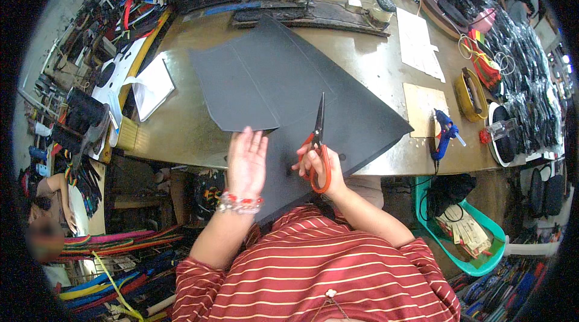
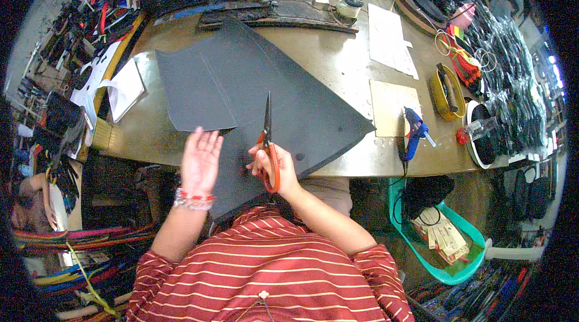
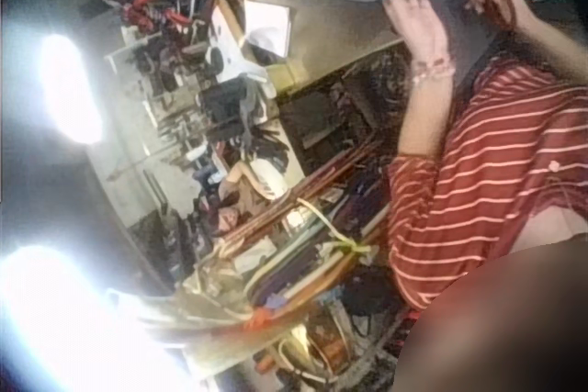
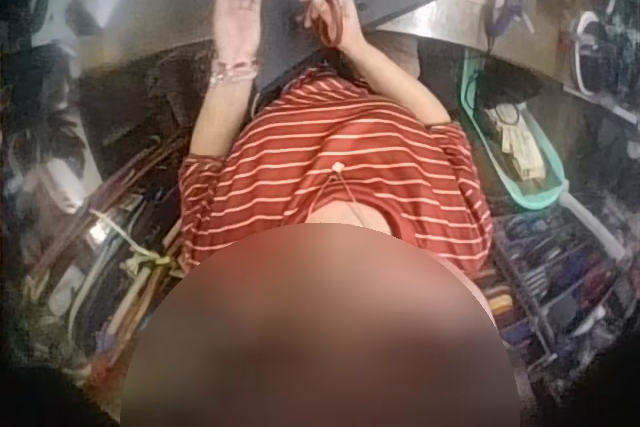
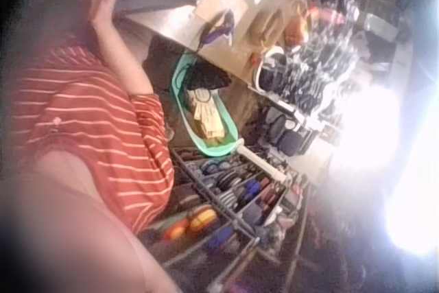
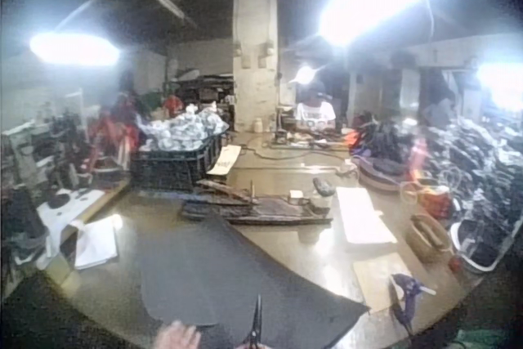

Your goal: The person uses red-handled scissors to cut a large sheet of dark gray flexible material along pre-drawn lines. They rotate the sheet and trim edges to separate pieces, then set the cut pieces aside on the worktable.

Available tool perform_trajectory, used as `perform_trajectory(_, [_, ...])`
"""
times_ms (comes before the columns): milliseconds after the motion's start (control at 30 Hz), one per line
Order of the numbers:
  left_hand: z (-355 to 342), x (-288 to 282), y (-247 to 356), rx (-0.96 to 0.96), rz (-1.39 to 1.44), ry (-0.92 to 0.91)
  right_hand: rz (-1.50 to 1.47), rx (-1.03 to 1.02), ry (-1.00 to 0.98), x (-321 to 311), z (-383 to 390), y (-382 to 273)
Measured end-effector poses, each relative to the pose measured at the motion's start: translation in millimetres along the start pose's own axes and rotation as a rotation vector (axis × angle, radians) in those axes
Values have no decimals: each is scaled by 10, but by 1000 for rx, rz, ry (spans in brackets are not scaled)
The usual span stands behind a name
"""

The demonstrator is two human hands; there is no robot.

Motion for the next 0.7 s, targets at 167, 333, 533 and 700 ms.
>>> perform_trajectory(167, [-211,21,-305,-55,-189,-36,-69,155,6,100,256,89])
perform_trajectory(333, [-146,181,-547,-158,-289,-179,245,495,-189,-89,662,-76])
perform_trajectory(533, [-180,332,-600,-23,-863,-342,179,720,-214,-303,1043,-150])
perform_trajectory(700, [-194,298,-675,-79,-816,-349,134,743,-123,-212,1001,-27])
Point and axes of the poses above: each hand's wrist, its own z-axis away from the middle knuckle, its own x-axis out of the palm, y = z × x, the point moved 8 cm from there along -z, towards the middle knuckle, and after that the axes turned 3 degrees about -y, right-handed, at the moved point
